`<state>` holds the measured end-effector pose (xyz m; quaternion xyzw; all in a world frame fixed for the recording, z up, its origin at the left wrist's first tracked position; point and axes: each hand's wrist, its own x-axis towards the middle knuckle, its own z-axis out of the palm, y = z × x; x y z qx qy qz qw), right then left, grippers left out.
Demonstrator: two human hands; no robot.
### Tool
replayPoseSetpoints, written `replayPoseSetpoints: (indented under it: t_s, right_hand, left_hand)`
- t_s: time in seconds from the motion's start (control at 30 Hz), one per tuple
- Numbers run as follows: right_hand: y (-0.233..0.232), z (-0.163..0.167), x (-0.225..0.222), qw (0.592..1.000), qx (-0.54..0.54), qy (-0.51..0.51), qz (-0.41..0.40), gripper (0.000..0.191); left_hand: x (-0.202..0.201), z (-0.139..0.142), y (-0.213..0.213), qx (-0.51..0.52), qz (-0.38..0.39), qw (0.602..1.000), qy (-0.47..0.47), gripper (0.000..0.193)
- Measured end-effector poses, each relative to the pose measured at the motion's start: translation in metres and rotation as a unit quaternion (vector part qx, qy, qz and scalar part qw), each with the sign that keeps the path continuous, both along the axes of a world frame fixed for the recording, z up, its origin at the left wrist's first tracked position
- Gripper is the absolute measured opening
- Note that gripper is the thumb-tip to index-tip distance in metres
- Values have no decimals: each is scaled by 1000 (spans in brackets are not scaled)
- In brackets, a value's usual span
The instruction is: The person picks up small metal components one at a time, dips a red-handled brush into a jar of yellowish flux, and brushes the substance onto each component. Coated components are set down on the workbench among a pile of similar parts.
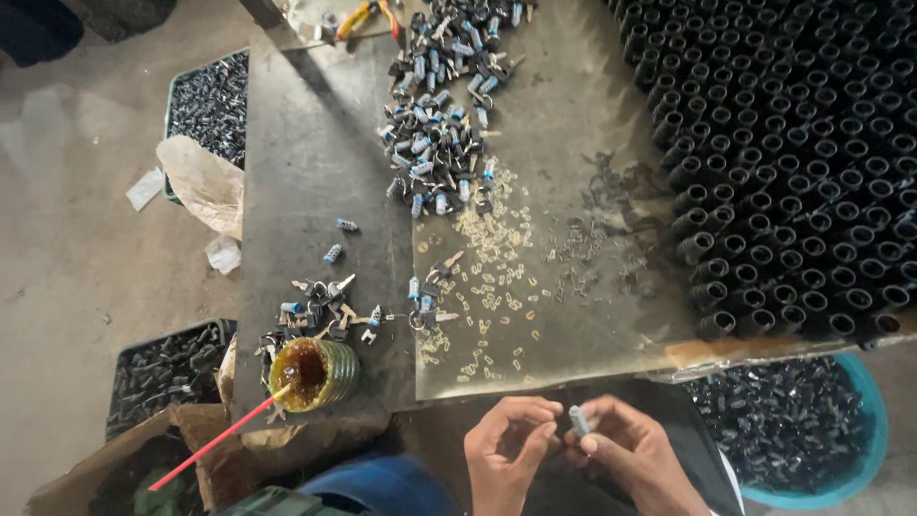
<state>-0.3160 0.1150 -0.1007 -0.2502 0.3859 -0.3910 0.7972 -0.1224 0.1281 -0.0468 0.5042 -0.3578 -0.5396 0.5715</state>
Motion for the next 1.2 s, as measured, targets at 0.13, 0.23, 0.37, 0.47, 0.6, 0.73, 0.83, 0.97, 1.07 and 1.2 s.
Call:
replayPoseSetpoints:
  t_s: [0.13, 0.23, 0.37, 0.47, 0.6, 0.73, 0.83, 0.97, 1.07, 1.2]
  right_hand:
    - [2, 24, 5, 1000, 18, 0, -11, 23]
    - [2, 45, 5, 999, 42, -12, -27, 25]
    - [7, 61, 1, 999, -20, -12, -29, 21]
    - [17, 69, -3, 999, -5, -28, -35, 18]
    - [15, 74, -1, 998, 0, -48, -41, 16]
    - [15, 78, -2, 998, 5, -46, -32, 17]
    - [16, 75, -4, 998, -4, -55, -30, 17]
    - [20, 70, -5, 997, -27, -60, -33, 17]
    - [22, 72, -4, 995, -75, -18, -55, 18]
    - [25, 79, -3, 960, -220, 142, -103, 26]
  left_hand:
    - [-9, 21, -1, -21, 3, 999, -37, 7]
    - [-12, 35, -1, -32, 3, 994, -106, 8]
    - [-17, 46, 3, -69, -5, 984, -164, 8]
    - [-24, 53, 12, -39, -8, 989, -140, 10]
    - [-32, 62, 11, -80, 7, 977, -195, 14]
    - [-35, 68, 11, -100, 12, 971, -215, 15]
    - [-35, 67, 12, -106, 10, 967, -230, 15]
    - [-36, 63, 15, -116, 9, 962, -246, 15]
    - [-36, 62, 16, -110, 10, 966, -236, 15]
    - [-34, 63, 18, -63, -7, 979, -192, 15]
